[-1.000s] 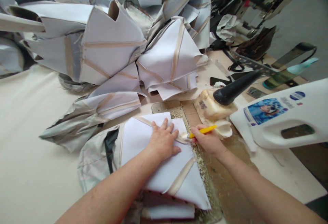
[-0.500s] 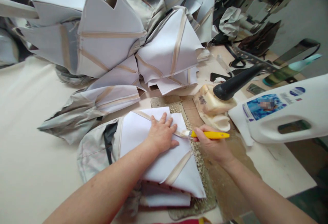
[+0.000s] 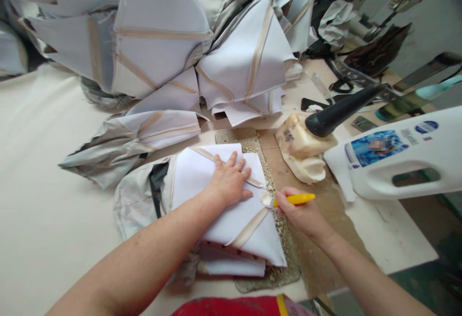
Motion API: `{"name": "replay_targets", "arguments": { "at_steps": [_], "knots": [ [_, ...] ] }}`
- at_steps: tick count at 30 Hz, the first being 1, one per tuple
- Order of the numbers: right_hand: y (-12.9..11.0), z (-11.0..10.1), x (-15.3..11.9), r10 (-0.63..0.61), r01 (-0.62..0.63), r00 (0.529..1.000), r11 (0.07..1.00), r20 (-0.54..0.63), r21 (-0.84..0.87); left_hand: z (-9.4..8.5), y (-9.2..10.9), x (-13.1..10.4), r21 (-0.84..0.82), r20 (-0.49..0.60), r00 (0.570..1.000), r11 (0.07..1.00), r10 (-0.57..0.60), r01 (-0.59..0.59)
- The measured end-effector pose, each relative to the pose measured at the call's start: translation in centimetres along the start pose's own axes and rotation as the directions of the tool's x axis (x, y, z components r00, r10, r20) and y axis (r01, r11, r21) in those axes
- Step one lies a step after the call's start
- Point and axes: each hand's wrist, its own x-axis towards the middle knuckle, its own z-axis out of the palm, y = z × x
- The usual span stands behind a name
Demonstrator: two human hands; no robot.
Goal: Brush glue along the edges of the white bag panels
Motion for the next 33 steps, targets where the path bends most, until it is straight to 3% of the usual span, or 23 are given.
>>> {"name": "replay_targets", "arguments": {
  "at_steps": [5, 11, 16, 20, 23, 29, 33],
  "knots": [
    [0.0, -0.2, -0.6, 0.007, -0.006, 0.998, 1.000, -0.061, 0.015, 0.0, 0.0, 0.0, -0.009, 0.002, 1.000, 1.000, 0.001, -0.001],
    [0.1, -0.4, -1.6, 0.019, -0.020, 1.000, 0.999, -0.021, -0.044, 0.0, 0.0, 0.0, -0.005, 0.003, 1.000, 1.000, 0.004, -0.004],
    [0.4, -0.4, -2.0, -0.034, 0.034, 0.999, 0.999, -0.039, -0.019, 0.2, 0.0, 0.0, 0.005, -0.026, 1.000, 1.000, 0.015, -0.015],
    [1.3, -0.3, -2.2, -0.072, 0.064, 0.989, 0.996, -0.131, -0.065, 0.5, 0.0, 0.1, 0.013, -0.042, 0.999, 1.000, 0.014, -0.013],
    [1.7, -0.1, -2.5, -0.106, 0.103, 0.989, 0.994, -0.100, -0.027, 0.7, -0.1, 0.2, 0.014, -0.056, 0.998, 1.000, 0.021, -0.020],
    [1.6, 0.9, -3.5, -0.035, 0.038, 0.973, 0.999, -0.229, 0.011, 0.9, -0.1, 0.1, 0.016, -0.058, 0.998, 1.000, 0.013, -0.012],
    [1.9, 1.7, -6.2, 0.084, -0.078, 0.986, 0.996, -0.143, 0.042, 1.1, -0.2, 0.2, 0.012, -0.076, 0.997, 1.000, 0.027, -0.026]
  ]
}}
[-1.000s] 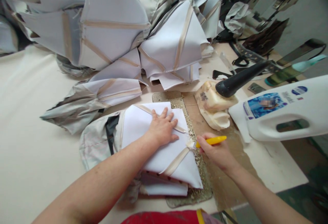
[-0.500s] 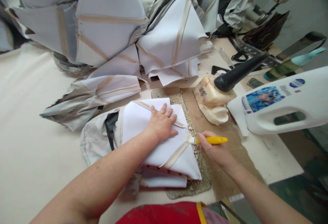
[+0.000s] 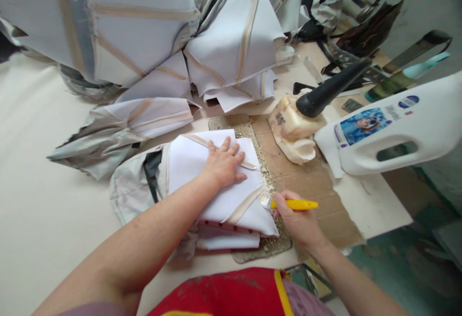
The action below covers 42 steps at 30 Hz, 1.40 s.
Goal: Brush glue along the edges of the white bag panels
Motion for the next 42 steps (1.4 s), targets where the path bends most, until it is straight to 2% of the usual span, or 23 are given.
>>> {"name": "replay_targets", "arguments": {
  "at_steps": [3, 6, 8, 9, 11, 12, 13, 16, 20, 23, 26, 29, 32, 35, 38, 42],
  "knots": [
    [1.0, 0.0, -2.1, 0.054, -0.053, 0.997, 0.999, 0.061, -0.012, -0.6, 0.2, 0.3, 0.002, 0.014, 1.000, 1.000, -0.005, 0.005],
    [1.7, 0.0, -2.8, 0.036, -0.034, 0.998, 0.999, 0.056, -0.037, -2.2, 1.5, -0.5, 0.010, 0.025, 1.000, 1.000, -0.008, 0.008],
    [1.7, 0.1, -2.7, 0.005, -0.004, 0.999, 0.999, 0.033, -0.048, -3.4, 2.9, -2.2, -0.016, 0.036, 0.994, 0.994, 0.107, -0.107],
    [1.7, 0.1, -2.6, -0.014, 0.015, 1.000, 0.999, 0.023, -0.049, -3.7, 3.7, -3.3, -0.049, 0.067, 0.976, 0.978, 0.206, -0.203],
    [1.6, 0.1, -2.7, -0.056, 0.057, 0.998, 0.997, 0.015, -0.057, -3.7, 5.0, -5.8, -0.134, 0.166, 0.903, 0.916, 0.397, -0.378],
    [1.6, 0.1, -2.9, -0.078, 0.079, 0.997, 0.995, 0.017, -0.065, -3.3, 5.4, -6.9, -0.163, 0.209, 0.870, 0.893, 0.446, -0.419],
    [1.7, 0.1, -3.2, -0.100, 0.101, 0.995, 0.992, 0.023, -0.076, -2.7, 5.7, -7.9, -0.173, 0.233, 0.855, 0.885, 0.463, -0.432],
    [2.3, 0.1, -4.9, -0.159, 0.163, 0.986, 0.981, 0.045, -0.107, -0.5, 5.8, -9.7, -0.123, 0.197, 0.880, 0.901, 0.432, -0.415],
    [2.9, -0.6, -6.9, -0.192, 0.198, 0.980, 0.970, 0.058, -0.139, 1.1, 5.5, -10.0, -0.088, 0.163, 0.892, 0.907, 0.422, -0.413],
    [2.2, -1.4, -6.8, -0.202, 0.198, 0.979, 0.969, -0.013, -0.149, 1.1, 5.6, -10.0, -0.086, 0.156, 0.896, 0.909, 0.417, -0.408],
    [1.6, -1.2, -6.0, -0.219, 0.203, 0.971, 0.968, -0.097, -0.149, 0.7, 5.9, -10.2, -0.097, 0.149, 0.902, 0.914, 0.406, -0.395],
    [1.9, -0.2, -6.4, -0.243, 0.236, 0.970, 0.957, -0.026, -0.169, 0.6, 6.0, -10.3, -0.110, 0.151, 0.907, 0.919, 0.392, -0.379],
    [2.8, 0.2, -8.0, -0.263, 0.267, 0.964, 0.941, 0.044, -0.206, 0.7, 6.0, -10.4, -0.109, 0.156, 0.908, 0.920, 0.389, -0.376],
    [2.9, -0.4, -9.2, -0.263, 0.263, 0.964, 0.938, 0.034, -0.224, 0.9, 6.0, -10.4, -0.107, 0.159, 0.911, 0.924, 0.381, -0.367],
    [2.6, -0.8, -9.2, -0.296, 0.278, 0.954, 0.930, -0.041, -0.241, 0.9, 6.1, -10.5, -0.113, 0.158, 0.912, 0.924, 0.379, -0.364],
    [3.0, -0.2, -9.0, -0.351, 0.352, 0.935, 0.915, 0.040, -0.196, 1.1, 6.0, -10.7, -0.110, 0.138, 0.915, 0.924, 0.378, -0.365]
  ]
}}
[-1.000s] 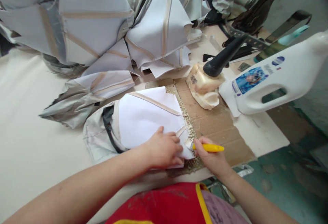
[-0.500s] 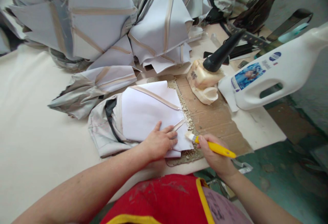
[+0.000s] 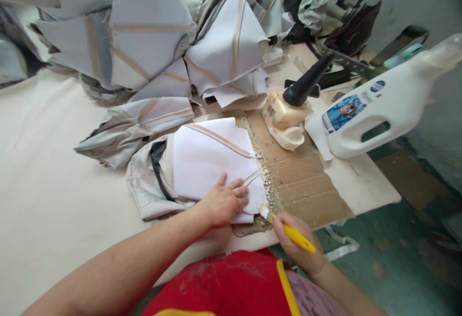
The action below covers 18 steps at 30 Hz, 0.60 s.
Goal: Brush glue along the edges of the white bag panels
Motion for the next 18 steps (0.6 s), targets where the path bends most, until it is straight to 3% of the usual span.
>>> {"name": "replay_targets", "arguments": {
  "at_steps": [3, 6, 8, 13, 15, 18],
  "knots": [
    [0.2, -0.2, -0.5, 0.022, -0.022, 1.000, 0.999, 0.010, -0.024, 0.2, 0.0, -0.3, 0.034, 0.000, 1.000, 0.999, -0.005, 0.005],
    [-0.1, -1.4, -0.2, 0.048, -0.054, 0.992, 0.997, -0.116, -0.055, 0.3, 0.4, -0.9, 0.105, -0.016, 1.000, 0.994, -0.025, 0.026],
    [-0.1, -1.8, 0.7, -0.006, -0.002, 0.987, 0.999, -0.162, -0.047, 0.4, 0.9, -1.4, 0.132, -0.031, 0.998, 0.990, -0.046, 0.049],
    [1.2, -0.9, 1.4, -0.288, 0.290, 0.955, 0.957, 0.070, -0.015, 0.5, 1.6, -1.7, 0.135, -0.024, 0.991, 0.981, -0.134, 0.136],
    [1.2, -0.6, 0.6, -0.254, 0.257, 0.964, 0.966, 0.075, -0.028, 0.6, 1.4, -1.4, 0.139, -0.018, 0.986, 0.976, -0.165, 0.166],
    [-0.5, -0.4, 0.4, -0.191, 0.192, 0.981, 0.981, -0.039, 0.010, 0.8, 2.1, -1.8, 0.178, -0.013, 0.987, 0.971, -0.158, 0.158]
  ]
}}
